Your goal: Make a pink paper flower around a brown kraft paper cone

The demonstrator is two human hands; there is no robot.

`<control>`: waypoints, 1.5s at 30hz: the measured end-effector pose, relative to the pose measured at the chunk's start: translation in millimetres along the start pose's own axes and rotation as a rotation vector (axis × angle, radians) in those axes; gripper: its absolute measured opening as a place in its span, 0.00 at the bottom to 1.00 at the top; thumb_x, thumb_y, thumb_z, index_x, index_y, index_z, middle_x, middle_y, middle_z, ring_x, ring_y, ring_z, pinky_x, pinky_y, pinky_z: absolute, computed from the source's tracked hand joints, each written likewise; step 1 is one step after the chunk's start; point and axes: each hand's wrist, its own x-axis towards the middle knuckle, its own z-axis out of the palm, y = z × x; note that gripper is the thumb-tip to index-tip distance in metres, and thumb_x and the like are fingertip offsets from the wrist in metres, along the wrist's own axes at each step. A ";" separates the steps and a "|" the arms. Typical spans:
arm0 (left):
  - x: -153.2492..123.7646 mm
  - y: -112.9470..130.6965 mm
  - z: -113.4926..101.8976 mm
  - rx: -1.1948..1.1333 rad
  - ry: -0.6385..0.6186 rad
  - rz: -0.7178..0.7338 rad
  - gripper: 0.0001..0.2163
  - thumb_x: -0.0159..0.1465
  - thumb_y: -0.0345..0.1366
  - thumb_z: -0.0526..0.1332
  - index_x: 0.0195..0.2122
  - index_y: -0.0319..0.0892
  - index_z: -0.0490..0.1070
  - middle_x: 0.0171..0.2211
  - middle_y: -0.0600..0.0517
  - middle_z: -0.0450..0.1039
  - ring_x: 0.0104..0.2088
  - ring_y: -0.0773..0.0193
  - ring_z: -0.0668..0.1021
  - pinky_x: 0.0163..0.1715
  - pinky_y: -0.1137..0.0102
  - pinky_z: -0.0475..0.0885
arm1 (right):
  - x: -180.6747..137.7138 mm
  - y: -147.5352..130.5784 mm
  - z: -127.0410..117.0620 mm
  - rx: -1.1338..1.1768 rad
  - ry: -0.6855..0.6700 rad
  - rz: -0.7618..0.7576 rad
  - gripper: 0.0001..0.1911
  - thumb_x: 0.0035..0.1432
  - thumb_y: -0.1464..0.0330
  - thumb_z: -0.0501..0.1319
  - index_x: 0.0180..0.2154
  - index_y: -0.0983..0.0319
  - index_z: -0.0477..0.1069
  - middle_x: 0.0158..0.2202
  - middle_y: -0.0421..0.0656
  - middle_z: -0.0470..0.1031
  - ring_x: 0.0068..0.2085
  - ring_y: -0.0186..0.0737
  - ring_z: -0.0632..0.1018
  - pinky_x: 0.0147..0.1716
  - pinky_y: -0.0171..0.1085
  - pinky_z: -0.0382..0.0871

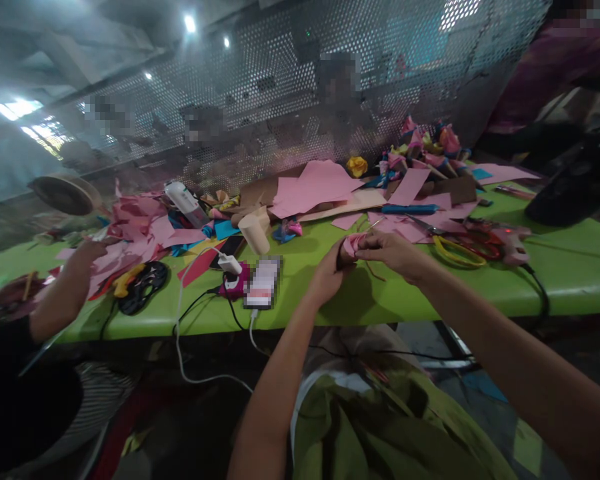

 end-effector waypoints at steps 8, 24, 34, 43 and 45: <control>0.5 -0.5 0.6 -0.034 -0.013 -0.001 0.31 0.60 0.30 0.62 0.65 0.38 0.59 0.67 0.39 0.64 0.66 0.50 0.67 0.69 0.58 0.58 | 0.0 3.6 -0.8 -0.056 0.017 -0.026 0.13 0.46 0.59 0.67 0.20 0.59 0.72 0.24 0.39 0.68 0.31 0.41 0.69 0.34 0.40 0.61; 0.5 2.5 1.0 0.029 -0.018 0.024 0.31 0.61 0.30 0.61 0.66 0.37 0.58 0.66 0.39 0.65 0.66 0.51 0.68 0.69 0.58 0.59 | 3.0 5.5 -2.6 -0.064 0.014 -0.054 0.11 0.44 0.58 0.67 0.22 0.59 0.74 0.24 0.39 0.73 0.30 0.40 0.70 0.33 0.40 0.61; 2.0 -1.2 0.5 0.040 -0.039 0.026 0.32 0.58 0.30 0.60 0.65 0.40 0.59 0.66 0.41 0.65 0.66 0.50 0.68 0.70 0.54 0.57 | 2.0 0.1 -4.1 -0.048 -0.006 -0.066 0.07 0.41 0.62 0.67 0.21 0.59 0.76 0.25 0.39 0.75 0.33 0.43 0.73 0.38 0.41 0.65; 0.1 1.4 1.4 0.018 -0.081 0.061 0.32 0.60 0.29 0.60 0.66 0.40 0.58 0.67 0.41 0.64 0.67 0.49 0.67 0.70 0.53 0.56 | 2.6 15.4 4.1 -0.109 0.206 -0.077 0.05 0.40 0.63 0.67 0.22 0.58 0.77 0.26 0.41 0.72 0.32 0.43 0.70 0.35 0.42 0.62; 0.5 0.2 1.1 0.033 -0.081 0.062 0.32 0.60 0.29 0.60 0.66 0.39 0.58 0.67 0.41 0.64 0.67 0.50 0.67 0.70 0.53 0.57 | 2.3 17.4 5.5 -0.089 0.217 -0.065 0.05 0.40 0.64 0.67 0.23 0.57 0.77 0.27 0.41 0.72 0.33 0.43 0.70 0.36 0.42 0.62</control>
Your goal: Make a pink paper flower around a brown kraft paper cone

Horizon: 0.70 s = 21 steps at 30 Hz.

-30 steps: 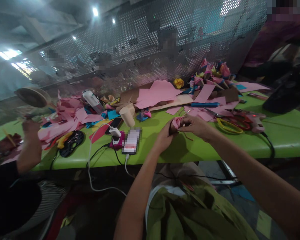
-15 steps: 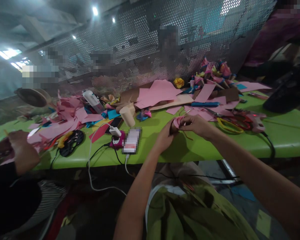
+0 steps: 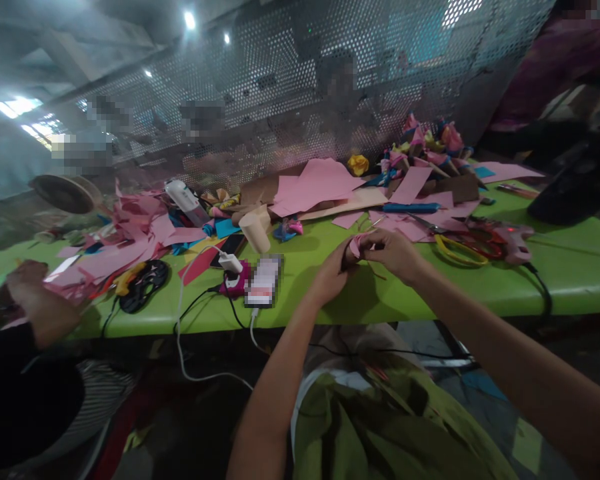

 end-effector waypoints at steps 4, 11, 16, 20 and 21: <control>-1.3 1.2 -1.3 0.041 -0.015 -0.001 0.32 0.61 0.29 0.60 0.67 0.38 0.57 0.68 0.40 0.63 0.67 0.49 0.67 0.70 0.54 0.58 | -1.2 0.0 0.3 0.098 -0.036 0.060 0.06 0.39 0.63 0.68 0.23 0.58 0.77 0.26 0.40 0.73 0.33 0.43 0.71 0.36 0.41 0.63; -1.3 -2.3 -0.2 0.010 -0.024 0.006 0.33 0.60 0.29 0.61 0.67 0.43 0.57 0.68 0.43 0.62 0.68 0.51 0.66 0.70 0.52 0.56 | -1.2 7.4 1.6 0.127 -0.009 0.067 0.09 0.38 0.61 0.70 0.23 0.58 0.77 0.27 0.41 0.74 0.34 0.44 0.72 0.39 0.43 0.65; -0.8 -6.1 -1.4 -0.059 -0.027 -0.032 0.32 0.61 0.32 0.60 0.68 0.42 0.56 0.69 0.43 0.61 0.69 0.53 0.65 0.71 0.55 0.55 | -0.7 10.3 0.3 0.151 -0.027 0.061 0.11 0.38 0.60 0.72 0.24 0.58 0.77 0.30 0.42 0.75 0.37 0.46 0.74 0.41 0.44 0.67; -2.0 -5.3 -3.6 -0.064 -0.018 -0.063 0.32 0.62 0.34 0.60 0.68 0.42 0.55 0.69 0.42 0.61 0.69 0.53 0.65 0.71 0.55 0.54 | -1.5 5.8 -3.8 0.155 -0.052 0.066 0.13 0.38 0.58 0.73 0.26 0.59 0.79 0.31 0.42 0.76 0.37 0.46 0.75 0.40 0.44 0.68; -2.1 -5.2 -3.9 -0.068 -0.017 -0.068 0.32 0.62 0.35 0.60 0.68 0.42 0.55 0.69 0.42 0.61 0.69 0.53 0.65 0.71 0.54 0.54 | -1.9 4.1 -4.8 0.153 -0.056 0.062 0.14 0.38 0.57 0.73 0.26 0.59 0.79 0.31 0.42 0.76 0.37 0.45 0.75 0.40 0.43 0.68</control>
